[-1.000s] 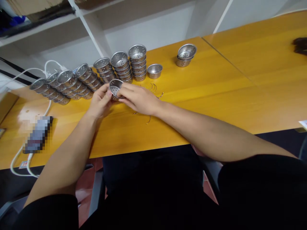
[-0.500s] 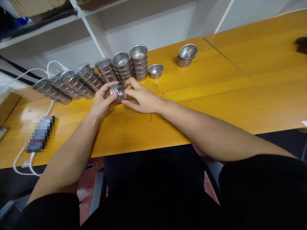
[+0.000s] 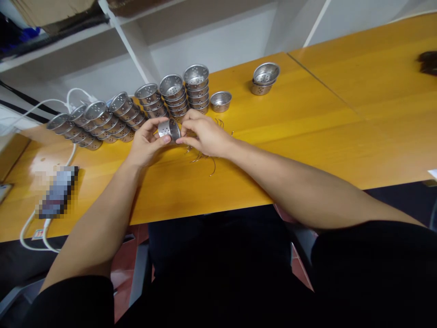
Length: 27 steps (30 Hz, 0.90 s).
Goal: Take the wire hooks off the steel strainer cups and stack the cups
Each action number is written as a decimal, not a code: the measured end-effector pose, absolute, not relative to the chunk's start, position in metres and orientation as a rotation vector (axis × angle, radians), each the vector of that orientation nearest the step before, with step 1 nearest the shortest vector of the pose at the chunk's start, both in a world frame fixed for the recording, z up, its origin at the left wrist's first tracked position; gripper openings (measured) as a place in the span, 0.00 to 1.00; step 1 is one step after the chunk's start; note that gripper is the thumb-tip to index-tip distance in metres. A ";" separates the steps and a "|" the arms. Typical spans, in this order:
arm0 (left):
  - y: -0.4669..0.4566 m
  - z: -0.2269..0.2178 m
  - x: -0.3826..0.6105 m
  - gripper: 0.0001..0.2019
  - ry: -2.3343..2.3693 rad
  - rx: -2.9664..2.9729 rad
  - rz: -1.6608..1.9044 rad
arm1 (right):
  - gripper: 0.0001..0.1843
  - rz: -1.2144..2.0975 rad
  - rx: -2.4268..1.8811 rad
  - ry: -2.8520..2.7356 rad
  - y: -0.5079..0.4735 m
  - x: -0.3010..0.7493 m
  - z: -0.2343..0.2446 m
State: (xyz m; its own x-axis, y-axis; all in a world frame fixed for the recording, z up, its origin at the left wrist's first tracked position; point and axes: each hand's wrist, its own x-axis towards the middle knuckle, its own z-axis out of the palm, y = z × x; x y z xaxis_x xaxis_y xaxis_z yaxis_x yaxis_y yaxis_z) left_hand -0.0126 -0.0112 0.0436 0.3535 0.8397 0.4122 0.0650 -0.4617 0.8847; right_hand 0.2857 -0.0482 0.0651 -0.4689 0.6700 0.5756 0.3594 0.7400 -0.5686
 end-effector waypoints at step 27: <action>-0.018 0.038 -0.011 0.40 0.702 1.649 1.036 | 0.09 0.145 -0.924 -2.277 -0.050 0.332 0.107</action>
State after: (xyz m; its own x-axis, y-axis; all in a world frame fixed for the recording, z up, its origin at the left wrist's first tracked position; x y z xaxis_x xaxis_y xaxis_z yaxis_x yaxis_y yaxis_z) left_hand -0.0114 -0.0177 0.0379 0.4597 0.8388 0.2917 -0.0402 -0.3085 0.9504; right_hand 0.3322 -0.0495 0.1073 -0.5270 0.6543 0.5424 0.5803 0.7433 -0.3328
